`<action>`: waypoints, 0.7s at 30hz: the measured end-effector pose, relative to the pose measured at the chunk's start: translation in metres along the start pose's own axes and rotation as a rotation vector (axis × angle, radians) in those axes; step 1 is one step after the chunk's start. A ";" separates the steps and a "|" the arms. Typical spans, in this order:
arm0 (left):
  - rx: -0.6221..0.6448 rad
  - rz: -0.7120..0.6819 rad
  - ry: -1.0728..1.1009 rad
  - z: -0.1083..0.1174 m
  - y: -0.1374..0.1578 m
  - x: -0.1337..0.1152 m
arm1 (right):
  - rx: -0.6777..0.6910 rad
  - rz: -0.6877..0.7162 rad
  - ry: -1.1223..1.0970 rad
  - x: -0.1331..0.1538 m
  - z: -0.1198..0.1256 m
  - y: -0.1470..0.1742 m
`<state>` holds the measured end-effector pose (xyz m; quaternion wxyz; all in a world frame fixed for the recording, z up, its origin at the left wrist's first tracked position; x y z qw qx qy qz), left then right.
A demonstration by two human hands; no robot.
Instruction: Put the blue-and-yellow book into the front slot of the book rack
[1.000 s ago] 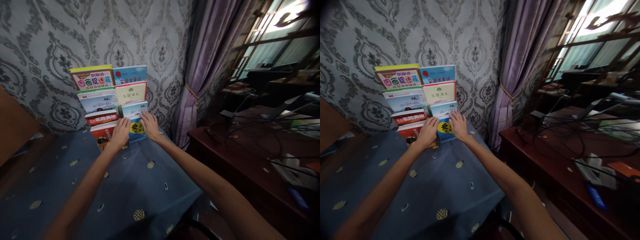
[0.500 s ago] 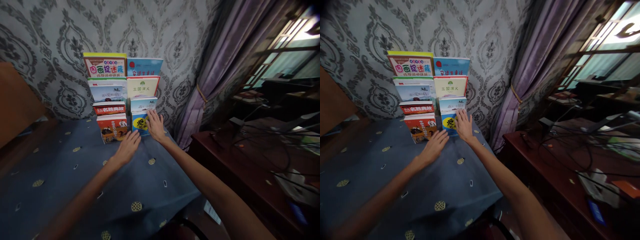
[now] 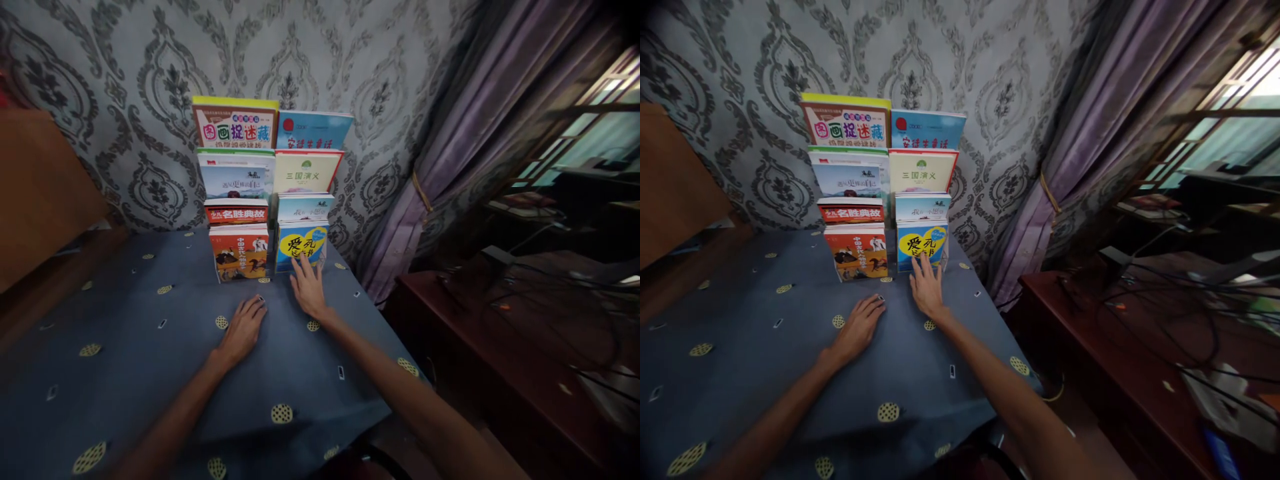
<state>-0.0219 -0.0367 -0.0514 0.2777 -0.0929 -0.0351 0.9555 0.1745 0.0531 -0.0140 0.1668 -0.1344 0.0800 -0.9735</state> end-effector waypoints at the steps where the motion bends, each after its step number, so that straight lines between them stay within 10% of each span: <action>1: -0.014 0.003 0.011 0.000 0.000 0.000 | 0.032 -0.010 -0.010 0.003 -0.004 0.003; 9: -0.070 0.015 0.121 -0.007 -0.001 0.004 | 0.343 0.003 -0.042 0.024 -0.027 0.029; 21: 0.039 0.017 0.158 0.015 0.002 -0.005 | 0.351 0.017 0.033 0.035 -0.034 0.042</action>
Point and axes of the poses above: each hand's wrist, its own y-axis away from the middle knuckle, its own z-axis out of the back of the hand, x = y × z, the point moved 3 cm from there along -y, towards the middle knuckle, and after that the axes turned 14 degrees about x, right-handed, at the moved point
